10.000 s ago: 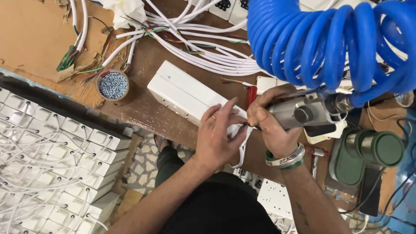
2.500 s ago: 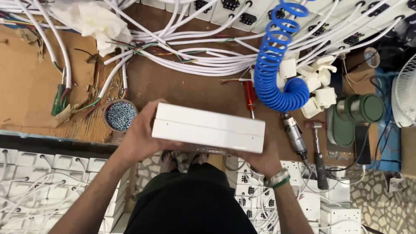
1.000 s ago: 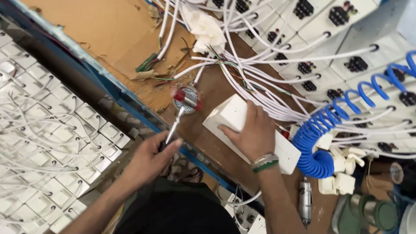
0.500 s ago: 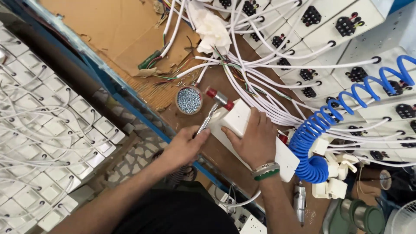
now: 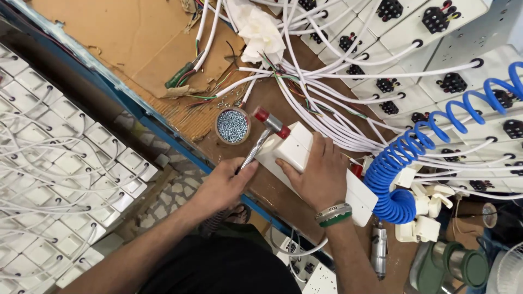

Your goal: Assembling components into an electrical switch box using a pneumatic screwdriver and other tools.

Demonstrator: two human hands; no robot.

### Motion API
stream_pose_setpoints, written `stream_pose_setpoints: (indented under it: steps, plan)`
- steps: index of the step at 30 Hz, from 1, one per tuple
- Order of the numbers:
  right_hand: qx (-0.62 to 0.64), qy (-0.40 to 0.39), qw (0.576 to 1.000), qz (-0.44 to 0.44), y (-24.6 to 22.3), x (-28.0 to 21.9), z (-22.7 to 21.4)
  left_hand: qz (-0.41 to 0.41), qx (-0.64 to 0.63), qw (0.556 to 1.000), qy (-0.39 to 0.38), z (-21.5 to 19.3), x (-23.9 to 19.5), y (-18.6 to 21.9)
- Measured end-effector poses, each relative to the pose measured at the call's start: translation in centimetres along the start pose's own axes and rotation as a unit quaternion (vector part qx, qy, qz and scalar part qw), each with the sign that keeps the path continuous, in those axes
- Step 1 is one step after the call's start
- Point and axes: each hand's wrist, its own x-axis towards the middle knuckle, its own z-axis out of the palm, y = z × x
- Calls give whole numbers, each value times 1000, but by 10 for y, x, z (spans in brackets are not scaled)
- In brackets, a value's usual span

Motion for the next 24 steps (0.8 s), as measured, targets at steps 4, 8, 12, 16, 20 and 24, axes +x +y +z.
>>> stream_pose_setpoints:
  steps: [4, 8, 12, 16, 20, 24]
  plan:
    - [2, -4, 1000, 3, 1, 2, 1, 17, 39, 999, -10, -2, 1, 2]
    - [31, -3, 999, 21, -6, 4, -9, 15, 37, 999, -25, 6, -10, 21]
    - [208, 171, 962, 40, -29, -36, -28, 127, 3, 992, 1, 21, -22, 44]
    - [482, 71, 864, 124, -57, -91, -55, 364, 122, 923, -21, 34, -37, 74]
    - [379, 81, 870, 303, -37, -128, -51, 441, 222, 856, -152, 51, -20, 81]
    - [333, 165, 831, 414, -21, -177, -15, 540, 340, 765, -85, 82, 33, 78]
